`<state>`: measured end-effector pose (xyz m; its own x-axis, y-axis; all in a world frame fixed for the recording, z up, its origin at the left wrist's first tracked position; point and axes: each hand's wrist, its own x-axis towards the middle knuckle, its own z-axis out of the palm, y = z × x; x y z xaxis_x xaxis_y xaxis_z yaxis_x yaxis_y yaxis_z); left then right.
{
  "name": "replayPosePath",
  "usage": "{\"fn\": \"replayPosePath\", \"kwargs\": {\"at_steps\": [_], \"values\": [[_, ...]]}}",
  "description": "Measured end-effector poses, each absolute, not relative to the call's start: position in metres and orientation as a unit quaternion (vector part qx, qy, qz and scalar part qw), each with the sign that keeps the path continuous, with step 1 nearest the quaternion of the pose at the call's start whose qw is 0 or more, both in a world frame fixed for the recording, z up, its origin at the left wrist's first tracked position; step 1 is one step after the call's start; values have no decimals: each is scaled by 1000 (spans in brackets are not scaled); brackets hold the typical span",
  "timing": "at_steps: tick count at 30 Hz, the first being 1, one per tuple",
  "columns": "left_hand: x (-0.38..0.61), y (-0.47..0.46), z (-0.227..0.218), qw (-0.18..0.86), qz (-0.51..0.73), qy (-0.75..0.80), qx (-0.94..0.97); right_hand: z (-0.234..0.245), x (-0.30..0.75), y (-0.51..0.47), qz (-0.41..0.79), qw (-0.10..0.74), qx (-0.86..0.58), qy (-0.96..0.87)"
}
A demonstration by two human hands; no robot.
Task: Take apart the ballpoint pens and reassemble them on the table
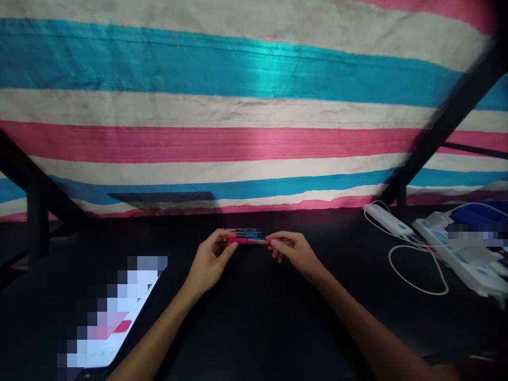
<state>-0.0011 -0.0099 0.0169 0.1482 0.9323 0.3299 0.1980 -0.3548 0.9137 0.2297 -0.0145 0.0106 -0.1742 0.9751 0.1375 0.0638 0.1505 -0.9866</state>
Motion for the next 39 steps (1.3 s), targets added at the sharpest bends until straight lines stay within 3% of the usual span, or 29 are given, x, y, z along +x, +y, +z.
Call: {"fn": "replayPosePath", "kwargs": {"at_steps": [4, 11, 18, 23, 29, 35, 39], "values": [[1, -11, 23, 488, 528, 395, 572, 16, 228, -15, 500, 523, -431, -539], [5, -13, 22, 503, 526, 406, 553, 18, 227, -17, 452, 586, -407, -536], [5, -11, 14, 582, 556, 358, 474, 20, 228, -16, 511, 474, -501, -513], [2, -10, 16, 595, 564, 351, 453, 23, 233, -18, 547, 514, -424, -507], [6, -12, 18, 597, 557, 350, 459, 21, 235, -16, 574, 441, -482, -494], [8, -14, 19, 594, 560, 351, 459, 22, 238, -16, 585, 510, -407, -482], [8, -13, 17, 597, 554, 355, 460, 19, 237, -15, 588, 473, -442, -486]]}}
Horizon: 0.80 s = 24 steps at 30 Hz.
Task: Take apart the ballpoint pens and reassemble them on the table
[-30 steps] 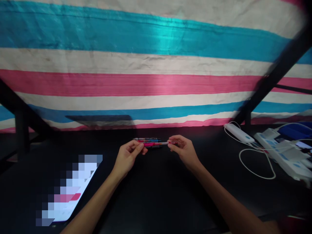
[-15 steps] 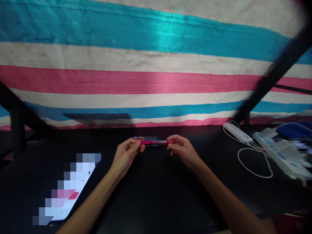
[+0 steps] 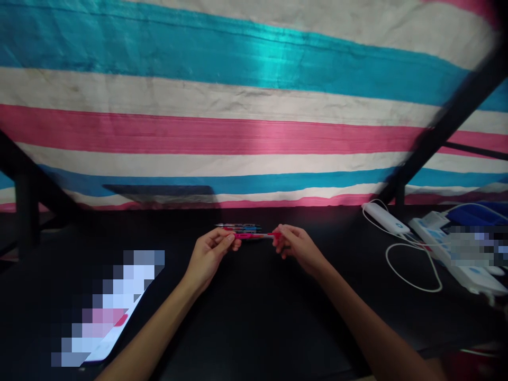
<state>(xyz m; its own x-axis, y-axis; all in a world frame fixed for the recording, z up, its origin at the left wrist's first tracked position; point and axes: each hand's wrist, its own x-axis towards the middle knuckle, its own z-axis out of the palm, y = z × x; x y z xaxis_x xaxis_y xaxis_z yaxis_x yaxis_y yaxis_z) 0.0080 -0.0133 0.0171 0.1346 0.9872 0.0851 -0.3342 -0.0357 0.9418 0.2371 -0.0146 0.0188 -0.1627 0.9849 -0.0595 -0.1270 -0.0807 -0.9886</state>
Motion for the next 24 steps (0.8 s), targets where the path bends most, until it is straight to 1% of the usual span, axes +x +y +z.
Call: {"fn": "replayPosePath", "kwargs": {"at_steps": [2, 5, 10, 14, 19, 21, 24], "values": [[8, -13, 16, 595, 550, 360, 462, 18, 236, -14, 579, 481, -436, -493], [8, -12, 15, 593, 552, 360, 462, 19, 236, -15, 577, 519, -407, -481], [7, -10, 11, 596, 548, 361, 464, 19, 237, -16, 580, 481, -444, -485], [7, -10, 7, 593, 542, 364, 472, 18, 237, -15, 573, 521, -411, -481], [7, -11, 8, 600, 533, 364, 472, 16, 236, -14, 578, 472, -447, -493], [7, -11, 8, 600, 533, 363, 474, 13, 235, -12, 566, 488, -434, -503], [7, -11, 9, 599, 534, 364, 473, 10, 234, -11, 540, 539, -400, -508]]}}
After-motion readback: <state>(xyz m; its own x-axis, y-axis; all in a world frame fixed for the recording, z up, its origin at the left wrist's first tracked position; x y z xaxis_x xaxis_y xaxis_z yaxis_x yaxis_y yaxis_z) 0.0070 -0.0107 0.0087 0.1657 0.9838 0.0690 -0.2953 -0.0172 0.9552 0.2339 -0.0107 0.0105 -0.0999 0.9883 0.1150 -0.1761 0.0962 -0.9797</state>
